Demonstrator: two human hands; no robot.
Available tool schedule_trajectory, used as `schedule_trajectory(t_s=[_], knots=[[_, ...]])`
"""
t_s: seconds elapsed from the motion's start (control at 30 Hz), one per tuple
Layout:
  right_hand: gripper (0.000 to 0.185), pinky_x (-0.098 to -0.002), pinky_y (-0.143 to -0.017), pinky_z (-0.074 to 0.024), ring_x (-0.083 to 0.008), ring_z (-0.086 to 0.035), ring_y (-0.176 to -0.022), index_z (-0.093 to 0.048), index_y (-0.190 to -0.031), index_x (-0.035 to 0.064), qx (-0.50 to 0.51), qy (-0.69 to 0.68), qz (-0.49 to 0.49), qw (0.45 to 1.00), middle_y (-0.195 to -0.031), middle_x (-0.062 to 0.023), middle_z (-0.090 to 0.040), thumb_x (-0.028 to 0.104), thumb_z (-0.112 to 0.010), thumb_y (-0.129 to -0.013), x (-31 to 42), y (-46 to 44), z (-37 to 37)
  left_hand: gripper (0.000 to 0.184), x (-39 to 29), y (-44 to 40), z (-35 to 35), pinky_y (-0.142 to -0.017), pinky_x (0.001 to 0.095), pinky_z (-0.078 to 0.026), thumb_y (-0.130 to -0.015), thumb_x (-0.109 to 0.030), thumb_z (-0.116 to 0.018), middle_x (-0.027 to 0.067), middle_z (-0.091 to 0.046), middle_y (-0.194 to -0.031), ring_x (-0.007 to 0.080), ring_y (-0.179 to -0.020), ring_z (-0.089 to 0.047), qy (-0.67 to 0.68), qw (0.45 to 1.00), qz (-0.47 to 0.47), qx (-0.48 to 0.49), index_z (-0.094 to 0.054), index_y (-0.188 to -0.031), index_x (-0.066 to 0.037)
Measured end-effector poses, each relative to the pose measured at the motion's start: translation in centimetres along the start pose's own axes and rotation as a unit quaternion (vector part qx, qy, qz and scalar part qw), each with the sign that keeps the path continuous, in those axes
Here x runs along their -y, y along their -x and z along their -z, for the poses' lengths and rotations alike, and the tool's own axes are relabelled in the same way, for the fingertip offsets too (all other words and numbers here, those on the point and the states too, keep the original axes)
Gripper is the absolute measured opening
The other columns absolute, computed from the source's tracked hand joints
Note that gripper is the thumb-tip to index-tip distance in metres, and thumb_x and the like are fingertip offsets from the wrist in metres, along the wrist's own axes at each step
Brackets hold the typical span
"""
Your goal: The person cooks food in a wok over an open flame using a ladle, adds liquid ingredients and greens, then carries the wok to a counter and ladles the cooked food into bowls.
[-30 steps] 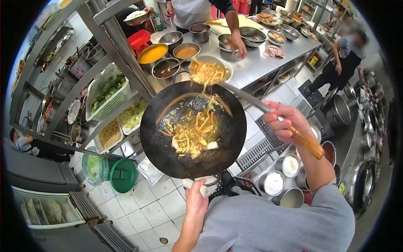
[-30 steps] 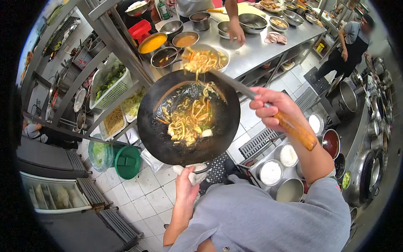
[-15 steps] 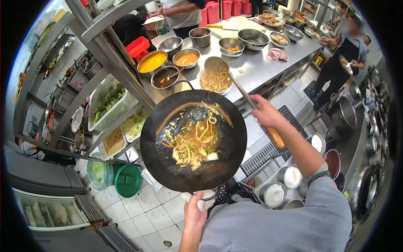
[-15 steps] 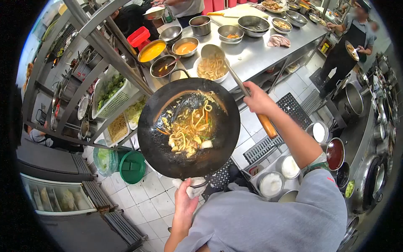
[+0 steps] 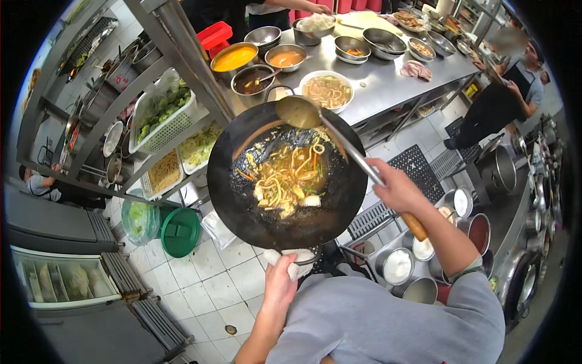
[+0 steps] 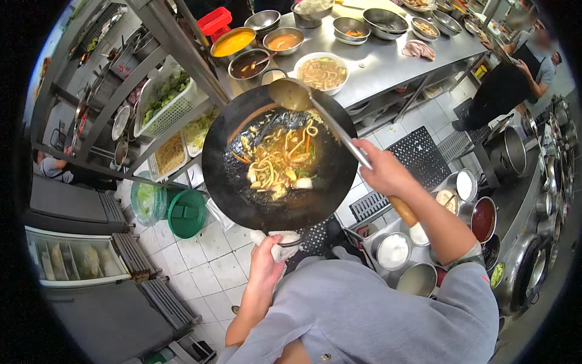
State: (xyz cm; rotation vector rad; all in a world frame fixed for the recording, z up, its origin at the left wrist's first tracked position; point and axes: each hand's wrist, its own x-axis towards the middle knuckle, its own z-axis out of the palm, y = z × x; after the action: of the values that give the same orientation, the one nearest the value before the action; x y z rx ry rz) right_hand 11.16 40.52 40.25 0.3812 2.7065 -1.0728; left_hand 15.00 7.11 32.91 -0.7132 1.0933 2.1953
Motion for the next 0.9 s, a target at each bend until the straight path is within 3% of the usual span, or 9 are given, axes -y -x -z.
schedule_trajectory(t_s=[0.13, 0.23, 0.33, 0.43, 0.53, 0.63, 0.7, 0.77, 0.9], knots=[[0.063, -0.0468, -0.075, -0.0534, -0.0410, -0.069, -0.080, -0.038, -0.148, 0.0136, 0.081, -0.039, 0.059, 0.994, -0.090, -0.0266, -0.068, 0.012, -0.057, -0.088, 1.1, 0.7, -4.7, 0.029, -0.1, -0.2, 0.8, -0.087, 0.0443, -0.055, -0.090, -0.008, -0.058, 0.0184, -0.068, -0.106, 0.0295, -0.098, -0.068, -0.044, 0.999, -0.022, 0.016, -0.057, -0.115, 0.007], [0.063, -0.0460, -0.074, -0.0534, -0.0382, -0.070, -0.080, -0.040, -0.147, 0.0143, 0.159, -0.016, 0.103, 0.982, -0.090, -0.0229, -0.069, 0.011, -0.058, -0.086, 2.5, 5.2, -3.5, 0.026, -0.5, -0.2, 0.2, -0.085, 0.0438, -0.056, -0.091, -0.008, -0.058, 0.0187, -0.069, -0.104, 0.0296, -0.095, -0.069, -0.037, 0.998, -0.037, 0.024, -0.059, -0.111, 0.007], [0.063, -0.0458, -0.075, -0.0531, -0.0389, -0.070, -0.081, -0.042, -0.146, 0.0136, 0.095, -0.003, 0.088, 0.992, -0.089, -0.0211, -0.069, 0.009, -0.058, -0.085, 0.7, 7.9, -2.7, 0.023, -0.8, -0.4, 0.8, -0.085, 0.0422, -0.055, -0.091, -0.007, -0.059, 0.0158, -0.069, -0.101, 0.0275, -0.094, -0.069, -0.024, 0.998, -0.037, 0.052, -0.060, -0.110, 0.005], [0.065, -0.0416, -0.084, -0.0531, -0.0290, -0.070, -0.092, -0.039, -0.147, 0.0082, -0.021, 0.089, -0.011, 0.996, -0.096, -0.0208, -0.069, 0.010, -0.059, -0.086, 1.8, 6.7, -1.5, 0.028, -0.6, -0.6, 0.9, -0.087, 0.0368, -0.052, -0.089, -0.003, -0.057, 0.0087, -0.065, -0.104, 0.0205, -0.097, -0.065, -0.037, 0.997, -0.033, 0.061, -0.057, -0.116, 0.001], [0.062, -0.0398, -0.070, -0.0538, -0.0244, -0.068, -0.075, -0.038, -0.145, 0.0084, -0.058, 0.107, 0.019, 0.992, -0.084, -0.0172, -0.065, 0.010, -0.059, -0.087, 0.9, 5.9, -2.4, 0.028, -0.4, -0.7, 0.0, -0.084, 0.0356, -0.052, -0.087, -0.001, -0.057, 0.0086, -0.065, -0.103, 0.0193, -0.095, -0.064, -0.027, 0.995, -0.075, 0.063, -0.056, -0.116, 0.001], [0.058, -0.0355, -0.054, -0.0492, -0.0197, -0.061, -0.060, -0.037, -0.142, 0.0093, 0.118, -0.037, -0.109, 0.986, -0.073, -0.0094, -0.058, 0.010, -0.058, -0.088, 6.6, 8.6, -3.1, 0.029, -0.3, -0.5, -0.7, -0.083, 0.0350, -0.053, -0.086, 0.000, -0.057, 0.0088, -0.064, -0.103, 0.0192, -0.094, -0.065, -0.032, 0.993, -0.088, 0.066, -0.055, -0.116, 0.001], [0.051, -0.0274, -0.043, -0.0400, -0.0087, -0.046, -0.047, -0.038, -0.141, 0.0112, 0.204, -0.260, -0.190, 0.924, -0.070, -0.0004, -0.051, 0.006, -0.054, -0.093, 9.6, 10.3, -4.0, 0.029, -0.4, -0.2, -1.1, -0.081, 0.0346, -0.053, -0.086, 0.000, -0.056, 0.0089, -0.064, -0.102, 0.0193, -0.092, -0.065, -0.037, 0.993, -0.086, 0.069, -0.055, -0.115, 0.001], [0.048, -0.0249, -0.039, -0.0374, -0.0076, -0.044, -0.046, -0.040, -0.140, 0.0090, 0.236, -0.482, -0.235, 0.810, -0.080, -0.0030, -0.053, 0.003, -0.053, -0.094, 10.3, 11.3, -4.3, 0.029, -0.4, 0.1, -1.1, -0.080, 0.0342, -0.053, -0.086, 0.001, -0.056, 0.0090, -0.065, -0.100, 0.0194, -0.090, -0.066, -0.043, 0.994, -0.075, 0.067, -0.054, -0.115, 0.001], [0.046, -0.0220, -0.036, -0.0325, -0.0059, -0.040, -0.045, -0.041, -0.141, 0.0104, 0.293, -0.698, -0.217, 0.617, -0.080, -0.0033, -0.050, 0.002, -0.050, -0.096, 6.6, 12.1, -5.5, 0.024, -0.9, 0.3, -0.5, -0.078, 0.0342, -0.054, -0.086, 0.001, -0.055, 0.0075, -0.065, -0.095, 0.0190, -0.086, -0.066, 0.007, 0.994, -0.098, 0.056, -0.055, -0.110, -0.002]])
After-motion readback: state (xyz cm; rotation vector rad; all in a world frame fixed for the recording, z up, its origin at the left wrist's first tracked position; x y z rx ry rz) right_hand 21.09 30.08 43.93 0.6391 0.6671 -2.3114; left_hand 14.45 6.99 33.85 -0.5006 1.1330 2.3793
